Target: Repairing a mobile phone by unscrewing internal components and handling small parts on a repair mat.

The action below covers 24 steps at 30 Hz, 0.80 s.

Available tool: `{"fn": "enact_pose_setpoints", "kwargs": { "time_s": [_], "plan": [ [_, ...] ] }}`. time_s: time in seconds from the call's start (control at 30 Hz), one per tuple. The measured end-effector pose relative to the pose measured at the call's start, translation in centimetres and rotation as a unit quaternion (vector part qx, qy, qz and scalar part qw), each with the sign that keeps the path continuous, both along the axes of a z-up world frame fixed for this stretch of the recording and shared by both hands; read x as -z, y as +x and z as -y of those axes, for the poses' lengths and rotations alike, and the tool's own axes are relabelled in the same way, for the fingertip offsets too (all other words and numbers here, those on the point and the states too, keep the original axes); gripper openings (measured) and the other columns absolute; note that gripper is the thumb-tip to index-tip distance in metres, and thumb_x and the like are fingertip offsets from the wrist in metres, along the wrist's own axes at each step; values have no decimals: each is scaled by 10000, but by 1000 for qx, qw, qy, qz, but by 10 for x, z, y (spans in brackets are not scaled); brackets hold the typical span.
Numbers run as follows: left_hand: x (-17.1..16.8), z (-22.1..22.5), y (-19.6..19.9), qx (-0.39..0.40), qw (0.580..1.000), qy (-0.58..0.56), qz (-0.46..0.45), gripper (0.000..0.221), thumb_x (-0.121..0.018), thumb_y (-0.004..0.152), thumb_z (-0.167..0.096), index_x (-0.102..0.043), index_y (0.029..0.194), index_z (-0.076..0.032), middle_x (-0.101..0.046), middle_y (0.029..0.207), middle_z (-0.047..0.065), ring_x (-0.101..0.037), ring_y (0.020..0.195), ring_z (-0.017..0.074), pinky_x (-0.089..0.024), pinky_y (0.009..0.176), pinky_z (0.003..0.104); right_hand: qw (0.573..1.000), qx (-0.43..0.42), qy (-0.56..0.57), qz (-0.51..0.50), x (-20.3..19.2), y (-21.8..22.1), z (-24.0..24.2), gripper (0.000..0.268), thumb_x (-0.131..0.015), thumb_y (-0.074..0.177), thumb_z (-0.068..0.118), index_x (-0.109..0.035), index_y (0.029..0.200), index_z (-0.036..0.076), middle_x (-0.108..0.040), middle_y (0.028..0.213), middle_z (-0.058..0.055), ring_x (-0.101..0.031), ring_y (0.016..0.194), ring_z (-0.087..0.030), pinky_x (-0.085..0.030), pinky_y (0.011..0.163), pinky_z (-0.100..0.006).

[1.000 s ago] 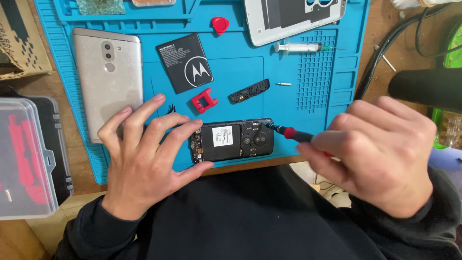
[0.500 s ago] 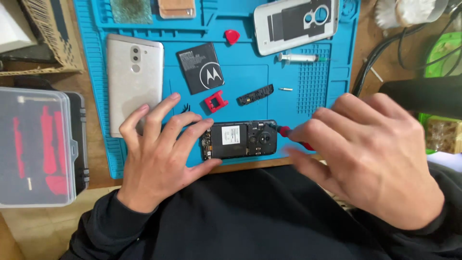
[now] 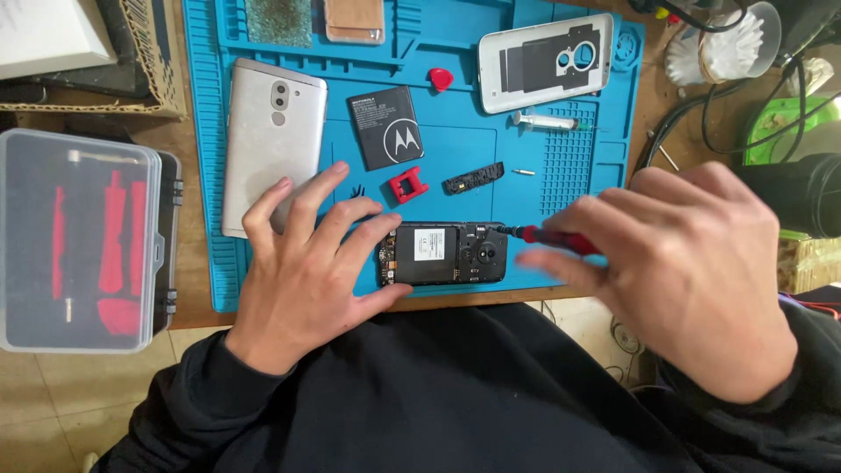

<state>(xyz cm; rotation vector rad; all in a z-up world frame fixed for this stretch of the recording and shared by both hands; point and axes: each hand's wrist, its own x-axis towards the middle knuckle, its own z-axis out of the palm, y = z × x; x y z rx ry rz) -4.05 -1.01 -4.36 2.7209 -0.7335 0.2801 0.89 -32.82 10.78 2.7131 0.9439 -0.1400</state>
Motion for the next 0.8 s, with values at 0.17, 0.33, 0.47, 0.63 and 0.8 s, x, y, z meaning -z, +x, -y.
{"fn": "enact_pose_setpoints", "kwargs": {
  "time_s": [0.17,0.33,0.47,0.63,0.8],
  "plan": [
    [1,-2,0,5,1000,5,-2,715,-873,921,-798,-825,1408,-276,-762,1415,-56,-558,1598,300,-345,1246,567,1000,-18,1,-20,-4,4,-3,303,-730,1219,411,-771,1495,294,-736,900,75,-704,848,-201,-503,718,-402],
    [-2,-1,1,4,1000,8,-3,755,-931,880,-811,-819,1400,-275,-752,1408,-58,-559,1599,295,-354,1238,566,991,-60,66,-95,-4,-4,-2,431,-723,1097,243,-696,1522,311,-705,1249,-45,-698,981,-303,-619,747,-457],
    [-1,0,0,4,1000,5,-5,769,-951,847,-806,-824,1398,-284,-755,1408,-63,-560,1598,295,-347,1245,566,999,-15,46,-14,2,-4,0,443,-729,1147,672,-867,1328,291,-774,912,85,-752,838,-200,-486,680,-385],
    [0,0,0,4,1000,-5,-2,646,-732,1057,-809,-831,1389,-263,-763,1396,-43,-570,1590,307,-350,1236,573,990,-35,99,-94,-1,-1,4,379,-702,1196,214,-753,1568,165,-621,887,-33,-596,820,-282,-541,704,-460],
    [2,-1,0,4,1000,1,1,716,-821,965,-857,-830,1399,-288,-736,1422,-44,-558,1600,299,-364,1233,586,996,0,69,-48,0,-8,-2,681,-816,994,755,-856,1457,258,-793,849,72,-789,801,-141,-614,696,-346]
  ]
}}
